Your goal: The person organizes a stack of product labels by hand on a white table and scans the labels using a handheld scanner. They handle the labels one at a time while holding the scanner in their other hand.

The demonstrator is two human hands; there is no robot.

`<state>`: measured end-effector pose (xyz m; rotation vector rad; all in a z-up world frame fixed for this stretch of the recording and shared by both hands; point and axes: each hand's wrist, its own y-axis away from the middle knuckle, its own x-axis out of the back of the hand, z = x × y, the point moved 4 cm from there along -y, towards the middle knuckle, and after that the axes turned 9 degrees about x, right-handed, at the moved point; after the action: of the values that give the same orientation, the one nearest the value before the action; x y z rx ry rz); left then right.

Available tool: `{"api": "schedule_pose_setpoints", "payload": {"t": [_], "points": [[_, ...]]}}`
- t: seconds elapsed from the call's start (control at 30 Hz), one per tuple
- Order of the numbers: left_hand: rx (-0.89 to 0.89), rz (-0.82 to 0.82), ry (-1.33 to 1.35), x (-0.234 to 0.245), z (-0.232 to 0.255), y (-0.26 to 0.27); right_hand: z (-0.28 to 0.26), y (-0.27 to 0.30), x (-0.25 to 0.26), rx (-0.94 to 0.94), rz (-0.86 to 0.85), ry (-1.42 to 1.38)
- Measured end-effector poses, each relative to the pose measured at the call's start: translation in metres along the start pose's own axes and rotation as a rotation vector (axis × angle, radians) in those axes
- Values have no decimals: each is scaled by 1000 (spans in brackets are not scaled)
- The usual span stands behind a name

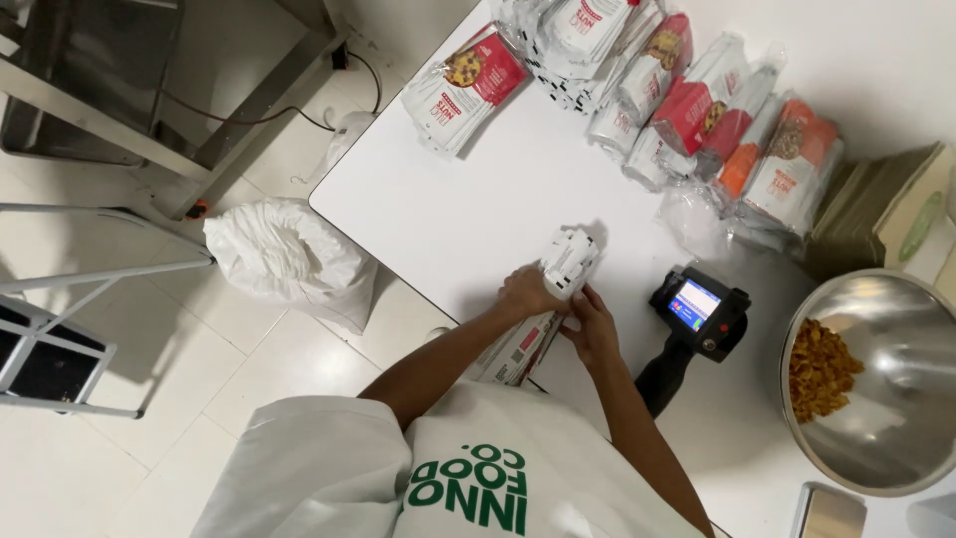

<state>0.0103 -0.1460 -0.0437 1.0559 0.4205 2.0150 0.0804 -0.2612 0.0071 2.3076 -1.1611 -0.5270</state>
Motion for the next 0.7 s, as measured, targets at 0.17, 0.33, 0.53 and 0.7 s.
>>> {"api": "schedule_pose_setpoints", "payload": {"t": [0.17,0.33,0.53,0.7], "points": [[112,125,-96,-25,-13,-7,6,12,7,21,-20,-38],[91,-249,228,12,1,22,-7,24,1,66,-66,-61],[-230,-327,383,95,70,85,-53,33,15,284,-179,-196],[-543,-282,342,107,73,104,-2,-7,62,716,-334,73]]}}
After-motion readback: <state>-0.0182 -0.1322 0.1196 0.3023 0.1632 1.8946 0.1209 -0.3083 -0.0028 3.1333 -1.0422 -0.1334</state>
